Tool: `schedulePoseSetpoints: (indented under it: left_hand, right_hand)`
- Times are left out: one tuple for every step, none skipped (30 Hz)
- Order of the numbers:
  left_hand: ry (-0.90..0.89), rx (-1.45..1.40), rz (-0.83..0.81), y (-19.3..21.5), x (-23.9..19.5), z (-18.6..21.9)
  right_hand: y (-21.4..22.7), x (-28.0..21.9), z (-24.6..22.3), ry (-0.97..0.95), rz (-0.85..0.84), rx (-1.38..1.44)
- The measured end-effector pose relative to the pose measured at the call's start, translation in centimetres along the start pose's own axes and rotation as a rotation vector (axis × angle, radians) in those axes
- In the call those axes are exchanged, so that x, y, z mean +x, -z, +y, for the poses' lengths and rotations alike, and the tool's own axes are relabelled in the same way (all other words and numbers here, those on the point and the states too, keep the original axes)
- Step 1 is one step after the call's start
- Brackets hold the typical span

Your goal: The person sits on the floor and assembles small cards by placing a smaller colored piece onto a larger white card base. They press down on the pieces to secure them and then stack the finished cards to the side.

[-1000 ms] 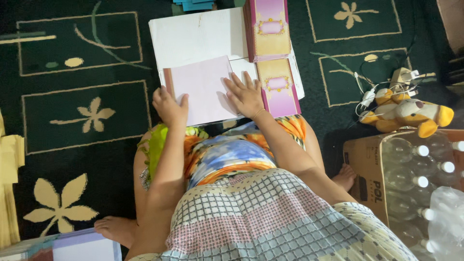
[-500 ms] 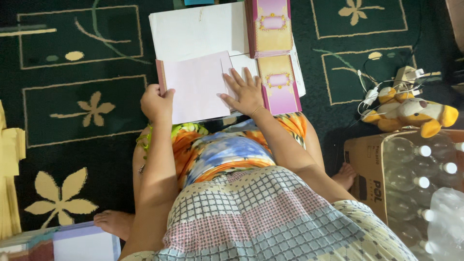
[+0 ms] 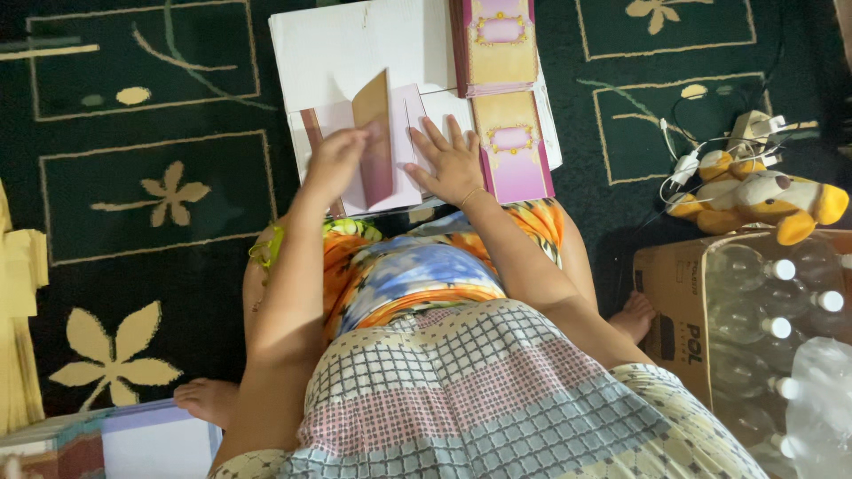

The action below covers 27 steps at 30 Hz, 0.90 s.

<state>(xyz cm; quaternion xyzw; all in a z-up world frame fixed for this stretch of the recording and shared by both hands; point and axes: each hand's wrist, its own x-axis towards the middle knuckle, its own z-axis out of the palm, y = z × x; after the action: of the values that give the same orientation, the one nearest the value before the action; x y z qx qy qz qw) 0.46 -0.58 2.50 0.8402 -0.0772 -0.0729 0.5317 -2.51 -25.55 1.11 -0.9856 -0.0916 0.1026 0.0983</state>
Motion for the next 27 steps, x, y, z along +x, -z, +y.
schedulePoseSetpoints:
  left_hand:
    - [0.000,0.000,-0.003,-0.9,0.4,-0.7]
    - [-0.144,0.335,-0.029,-1.7,0.8,-1.4]
    - [-0.289,0.668,-0.056,-2.7,1.1,-2.2]
    - [-0.290,0.667,-0.061,-3.0,0.7,-1.6]
    - [-0.206,0.727,-0.125,-3.3,0.5,-1.1]
    - [-0.121,0.786,-0.190,-3.5,0.2,-0.5]
    - [-0.123,0.784,-0.188,-3.7,0.1,-0.3]
    - [-0.100,0.801,-0.205,-3.8,0.1,-0.1]
    - [-0.074,0.820,-0.224,-3.8,-0.2,0.0]
    - [-0.073,0.819,-0.223,-4.1,-0.3,-0.1]
    - [-0.066,0.845,-0.219,-4.2,-0.3,-0.2]
    - [-0.060,0.872,-0.215,-4.4,-0.3,-0.3]
    - [-0.060,0.873,-0.213,-4.4,-0.1,-0.5]
    - [-0.049,0.884,-0.222,-4.5,0.1,-0.6]
    - [-0.034,0.895,-0.236,-4.6,0.0,-0.9]
    - [-0.031,0.895,-0.238,-4.6,0.1,-1.0]
    - [-0.018,0.898,-0.250,-4.7,0.2,-1.1]
    - [-0.006,0.902,-0.261,-4.8,0.3,-1.2]
    - [-0.002,0.900,-0.261,-5.0,0.4,-1.5]
    - [-0.049,0.906,-0.197,-5.3,0.5,-1.8]
    - [-0.098,0.915,-0.136,-5.3,0.6,-2.2]
    - [-0.096,0.917,-0.138,-5.3,0.5,-1.9]
    - [-0.067,0.911,-0.159,-5.2,0.5,-1.6]
    - [-0.039,0.904,-0.180,-5.2,0.5,-1.4]
    - [-0.038,0.902,-0.181,-5.2,0.4,-1.5]
    - [-0.022,0.903,-0.209,-5.2,0.4,-1.6]
    - [-0.008,0.908,-0.237,-5.0,0.5,-1.8]
  right_hand:
    - [-0.7,0.4,0.4,-0.003,-0.001,0.001]
    - [-1.4,0.7,0.8,0.004,0.017,-0.005]
    - [-2.1,0.9,1.2,0.008,0.033,-0.011]
    - [-3.1,0.9,2.2,0.004,0.031,-0.011]
    - [-3.9,1.0,3.3,0.052,0.175,0.350]
    - [-4.7,1.2,4.3,0.100,0.319,0.710]
    - [-3.9,0.7,4.0,0.101,0.320,0.707]
    - [-3.2,0.3,3.8,0.100,0.409,0.812]
    - [-2.5,-0.3,3.4,0.099,0.495,0.919]
    - [-3.1,-0.3,2.5,0.100,0.493,0.918]
    - [-3.7,-0.2,1.5,0.161,0.471,0.688]
    - [-4.3,-0.1,0.5,0.219,0.446,0.458]
    - [-4.6,0.4,-0.8,0.221,0.447,0.457]
    - [-5.0,0.8,-2.0,0.138,0.230,0.241]
    - [-5.6,1.0,-3.4,0.053,0.008,0.028]
    - [-5.1,2.4,-3.7,0.054,0.005,0.030]
    - [-4.6,3.8,-3.9,0.014,0.000,0.004]
    - [-4.1,5.2,-4.1,-0.025,-0.006,-0.022]
    - [-2.9,6.5,-4.0,-0.023,-0.009,-0.023]
    - [-1.7,7.9,-3.9,-0.015,-0.047,-0.068]
    - [-0.5,9.3,-3.9,-0.009,-0.083,-0.108]
    - [-0.7,9.2,-3.7,-0.009,-0.085,-0.105]
    - [-0.8,9.1,-3.4,0.026,-0.068,-0.065]
    - [-0.9,9.0,-3.1,0.062,-0.050,-0.026]
    - [-2.0,7.8,-2.5,0.062,-0.052,-0.026]
    - [-3.0,6.7,-1.9,0.089,-0.034,-0.060]
    - [-4.0,5.7,-1.5,0.117,-0.012,-0.093]
